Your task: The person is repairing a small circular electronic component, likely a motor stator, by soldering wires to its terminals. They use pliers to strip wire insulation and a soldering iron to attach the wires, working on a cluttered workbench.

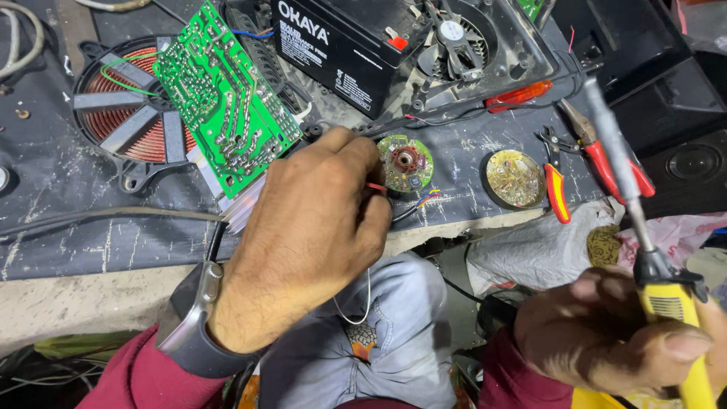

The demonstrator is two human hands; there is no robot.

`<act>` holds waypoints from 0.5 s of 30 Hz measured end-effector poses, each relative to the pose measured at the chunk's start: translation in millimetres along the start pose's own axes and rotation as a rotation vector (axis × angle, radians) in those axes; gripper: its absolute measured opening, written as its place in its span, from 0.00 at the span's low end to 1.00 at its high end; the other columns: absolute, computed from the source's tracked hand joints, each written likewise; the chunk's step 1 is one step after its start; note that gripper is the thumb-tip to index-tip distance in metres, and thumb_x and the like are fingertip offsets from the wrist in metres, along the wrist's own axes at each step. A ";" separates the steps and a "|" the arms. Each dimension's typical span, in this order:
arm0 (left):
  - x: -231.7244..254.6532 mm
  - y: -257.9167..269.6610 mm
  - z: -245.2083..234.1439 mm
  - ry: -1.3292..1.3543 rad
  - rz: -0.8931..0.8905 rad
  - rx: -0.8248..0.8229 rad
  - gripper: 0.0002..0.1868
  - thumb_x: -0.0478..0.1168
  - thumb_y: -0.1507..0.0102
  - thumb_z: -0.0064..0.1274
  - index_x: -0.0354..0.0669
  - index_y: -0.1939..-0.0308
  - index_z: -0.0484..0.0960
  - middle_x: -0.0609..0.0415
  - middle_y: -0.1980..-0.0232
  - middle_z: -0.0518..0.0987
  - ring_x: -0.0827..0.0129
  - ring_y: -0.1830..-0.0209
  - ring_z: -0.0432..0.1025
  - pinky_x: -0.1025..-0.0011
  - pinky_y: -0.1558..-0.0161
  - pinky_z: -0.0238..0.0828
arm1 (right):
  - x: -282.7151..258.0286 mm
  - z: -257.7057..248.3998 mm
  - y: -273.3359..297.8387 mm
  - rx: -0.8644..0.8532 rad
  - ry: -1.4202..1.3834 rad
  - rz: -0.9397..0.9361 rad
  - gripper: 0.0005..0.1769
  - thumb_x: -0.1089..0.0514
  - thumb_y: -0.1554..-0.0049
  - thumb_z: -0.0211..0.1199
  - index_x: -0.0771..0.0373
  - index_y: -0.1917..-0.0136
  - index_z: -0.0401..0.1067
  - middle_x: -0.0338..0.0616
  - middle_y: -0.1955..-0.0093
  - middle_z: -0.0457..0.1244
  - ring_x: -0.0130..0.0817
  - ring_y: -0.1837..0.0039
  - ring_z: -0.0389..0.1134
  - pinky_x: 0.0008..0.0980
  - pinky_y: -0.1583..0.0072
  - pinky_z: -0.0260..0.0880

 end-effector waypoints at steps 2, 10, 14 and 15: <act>-1.9 0.6 0.0 0.043 0.012 -0.016 0.06 0.33 0.43 0.53 0.33 0.64 0.77 0.40 0.62 0.76 0.42 0.63 0.74 0.51 0.60 0.70 | -6.7 13.8 12.4 -0.046 -0.006 0.070 0.26 0.46 0.26 0.57 0.69 0.30 0.58 0.52 0.56 0.59 0.37 0.61 0.59 0.31 0.59 0.58; 1.8 9.5 3.5 0.062 -0.064 -0.094 0.07 0.34 0.45 0.54 0.35 0.65 0.78 0.41 0.62 0.77 0.43 0.64 0.74 0.51 0.64 0.67 | -4.6 81.0 81.0 -0.357 -0.115 0.409 0.33 0.62 0.30 0.65 0.58 0.23 0.47 0.50 0.38 0.57 0.49 0.39 0.69 0.48 0.35 0.75; -9.0 -3.0 7.7 0.150 -0.013 -0.028 0.06 0.34 0.42 0.55 0.33 0.65 0.77 0.43 0.64 0.77 0.52 0.65 0.75 0.57 0.62 0.70 | 0.4 100.6 83.0 -0.565 -0.049 0.531 0.48 0.75 0.36 0.67 0.53 0.18 0.39 0.45 0.30 0.50 0.51 0.27 0.65 0.46 0.29 0.72; -10.4 -4.9 8.2 0.196 -0.002 -0.024 0.06 0.34 0.41 0.55 0.33 0.65 0.77 0.45 0.65 0.77 0.56 0.66 0.76 0.59 0.63 0.72 | 0.1 105.2 82.7 -0.590 -0.031 0.547 0.51 0.77 0.39 0.67 0.52 0.19 0.38 0.46 0.30 0.49 0.53 0.26 0.64 0.45 0.30 0.73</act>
Point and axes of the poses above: each hand's wrist, its own y-axis away from the middle knuckle, its own z-axis out of the palm, x = y × z, the point moved 2 cm from there along -y, towards the middle knuckle
